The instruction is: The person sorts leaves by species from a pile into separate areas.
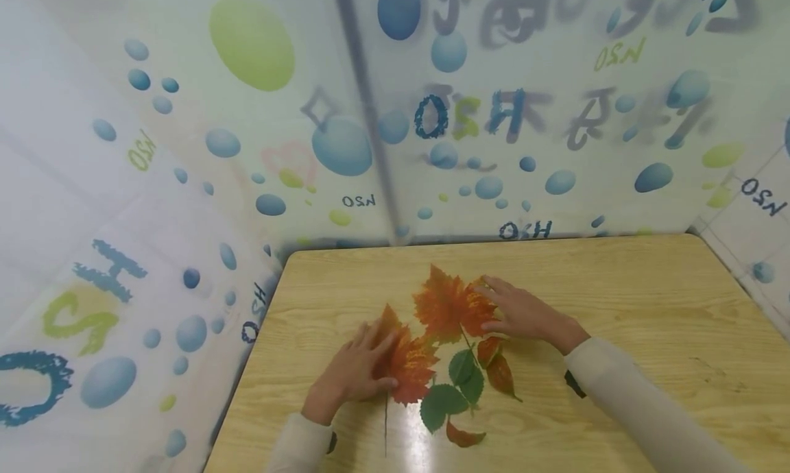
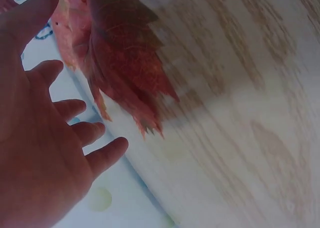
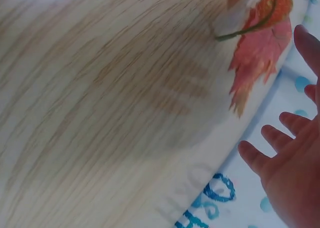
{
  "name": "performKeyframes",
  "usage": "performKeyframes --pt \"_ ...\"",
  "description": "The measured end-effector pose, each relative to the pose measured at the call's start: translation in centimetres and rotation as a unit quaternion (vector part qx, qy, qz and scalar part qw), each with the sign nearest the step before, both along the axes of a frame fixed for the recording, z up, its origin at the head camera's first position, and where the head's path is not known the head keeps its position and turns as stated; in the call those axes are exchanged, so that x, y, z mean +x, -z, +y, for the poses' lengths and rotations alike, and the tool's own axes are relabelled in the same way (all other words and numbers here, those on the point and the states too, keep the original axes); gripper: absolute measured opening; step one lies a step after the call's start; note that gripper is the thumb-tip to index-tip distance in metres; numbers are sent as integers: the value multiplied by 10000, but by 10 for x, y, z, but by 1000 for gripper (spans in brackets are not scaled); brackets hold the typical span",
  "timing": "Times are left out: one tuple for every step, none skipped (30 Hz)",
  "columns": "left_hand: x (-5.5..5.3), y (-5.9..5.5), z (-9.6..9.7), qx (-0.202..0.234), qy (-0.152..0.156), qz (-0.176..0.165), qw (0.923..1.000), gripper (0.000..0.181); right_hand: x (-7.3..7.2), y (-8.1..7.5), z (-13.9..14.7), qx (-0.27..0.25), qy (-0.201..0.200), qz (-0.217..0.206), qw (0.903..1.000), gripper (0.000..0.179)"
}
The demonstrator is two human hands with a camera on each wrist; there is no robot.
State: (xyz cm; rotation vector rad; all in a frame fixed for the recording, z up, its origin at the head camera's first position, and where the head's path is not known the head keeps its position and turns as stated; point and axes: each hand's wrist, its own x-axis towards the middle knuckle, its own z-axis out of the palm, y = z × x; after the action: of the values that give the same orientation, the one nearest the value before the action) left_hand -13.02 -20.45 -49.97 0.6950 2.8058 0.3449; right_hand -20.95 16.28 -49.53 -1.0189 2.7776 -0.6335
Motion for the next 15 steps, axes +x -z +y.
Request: performKeyframes --pt "0 0 1 -32 -15 -21 10000 82 -2 1 -2 25 -44 -54 10000 76" --pt "1 1 2 -44 -15 -28 10000 83 -4 2 -4 52 -84 -85 9999 76" --pt "0 2 3 -54 -15 -22 10000 83 -6 4 -6 71 -128 -107 9998 76" --pt "0 3 3 -87 -10 -25 10000 83 -8 6 -8 74 -169 -132 9997 77" --pt "0 4 4 -130 -5 -17 9999 84 -9 8 -10 75 -197 -153 9997 77" --pt "-1 5 4 -161 -3 -3 9999 84 -10 9 -11 76 -208 -200 9996 78" --pt "-1 6 4 -196 0 10 9998 84 -11 11 -13 100 -220 -240 9994 78" --pt "-2 8 4 -220 1 27 9998 84 -12 13 -14 112 -236 -263 9993 79" --pt "-2 9 4 -265 1 38 9996 84 -13 15 -16 139 -243 -306 9991 79" --pt "-2 10 4 -308 2 50 9995 84 -14 17 -17 179 -240 -345 9990 79" --pt "-3 11 3 -346 -4 58 9994 84 -14 18 -19 215 -221 -396 9987 80" --pt "-3 12 3 -375 -10 66 9993 84 -14 19 -20 266 -194 -441 9985 80" --pt "-3 12 3 -393 -20 76 9992 83 -15 19 -21 320 -165 -465 9983 80" --pt "-4 13 3 -409 -29 86 9991 83 -15 20 -23 335 -134 -490 9981 80" --pt "-4 13 2 -422 -38 91 9991 83 -15 20 -24 379 -96 -513 9979 80"
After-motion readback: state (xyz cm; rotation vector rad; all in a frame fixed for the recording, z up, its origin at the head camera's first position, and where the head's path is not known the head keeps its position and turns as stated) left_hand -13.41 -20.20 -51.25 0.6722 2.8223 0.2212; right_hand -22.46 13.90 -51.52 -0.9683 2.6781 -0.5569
